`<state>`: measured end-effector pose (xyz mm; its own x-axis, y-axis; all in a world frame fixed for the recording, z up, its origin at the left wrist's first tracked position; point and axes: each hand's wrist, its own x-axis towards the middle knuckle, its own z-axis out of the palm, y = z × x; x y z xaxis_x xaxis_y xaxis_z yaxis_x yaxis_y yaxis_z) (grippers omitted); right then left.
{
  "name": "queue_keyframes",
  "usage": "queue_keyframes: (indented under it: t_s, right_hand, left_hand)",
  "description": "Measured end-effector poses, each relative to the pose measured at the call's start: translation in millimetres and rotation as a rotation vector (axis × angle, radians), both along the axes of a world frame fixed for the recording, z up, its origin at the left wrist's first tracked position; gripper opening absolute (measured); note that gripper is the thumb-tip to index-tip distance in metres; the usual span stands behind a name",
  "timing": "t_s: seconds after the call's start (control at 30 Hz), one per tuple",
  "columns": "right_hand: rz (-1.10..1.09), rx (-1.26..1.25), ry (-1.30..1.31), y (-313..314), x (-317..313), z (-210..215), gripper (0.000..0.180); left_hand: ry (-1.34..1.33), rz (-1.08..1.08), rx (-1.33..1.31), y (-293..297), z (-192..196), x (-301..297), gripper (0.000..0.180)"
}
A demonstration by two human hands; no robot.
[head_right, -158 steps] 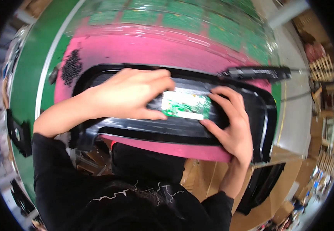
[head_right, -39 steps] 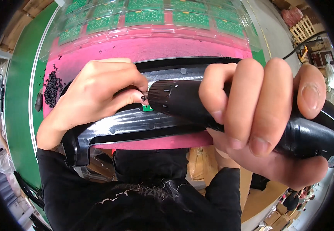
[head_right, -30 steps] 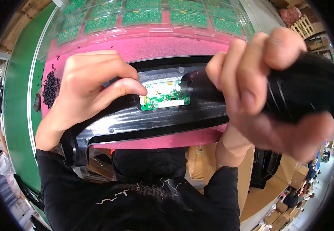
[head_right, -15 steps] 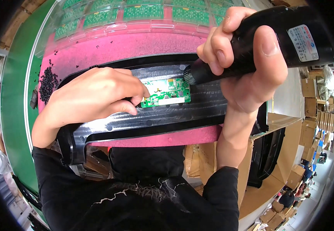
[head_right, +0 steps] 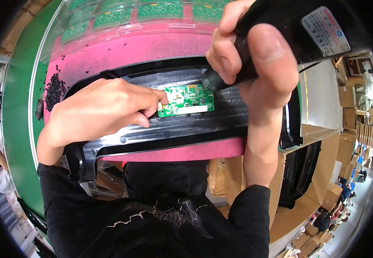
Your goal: Assembling electronic circuit boards into plastic housings using an electric screwdriver.
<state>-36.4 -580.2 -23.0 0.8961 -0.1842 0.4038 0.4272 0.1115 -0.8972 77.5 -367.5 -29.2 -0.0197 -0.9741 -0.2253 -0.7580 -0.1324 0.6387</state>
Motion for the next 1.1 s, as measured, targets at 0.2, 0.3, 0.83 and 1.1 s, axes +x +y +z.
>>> queue_keyframes:
  t_s: [0.2, 0.3, 0.83, 1.1]
  right_hand:
    - [-0.056, 0.024, 0.044, 2.9, -6.9, 10.1, 0.055]
    - [0.095, 0.306, -0.088, -1.2, -14.3, 21.0, 0.046]
    - [0.043, 0.789, -0.156, 23.2, -5.3, 19.2, 0.031]
    - [-0.185, 0.723, -0.045, 31.0, 3.4, 6.4, 0.012]
  left_hand:
    - [-0.025, 0.013, 0.016, 1.6, 3.5, 0.7, 0.020]
    - [-0.038, 0.010, -0.085, -0.1, -0.4, 0.4, 0.020]
    - [0.069, 0.191, -0.525, 0.8, -5.1, 4.6, 0.023]
    - [-0.156, 0.269, -0.550, -0.6, -3.2, 4.8, 0.028]
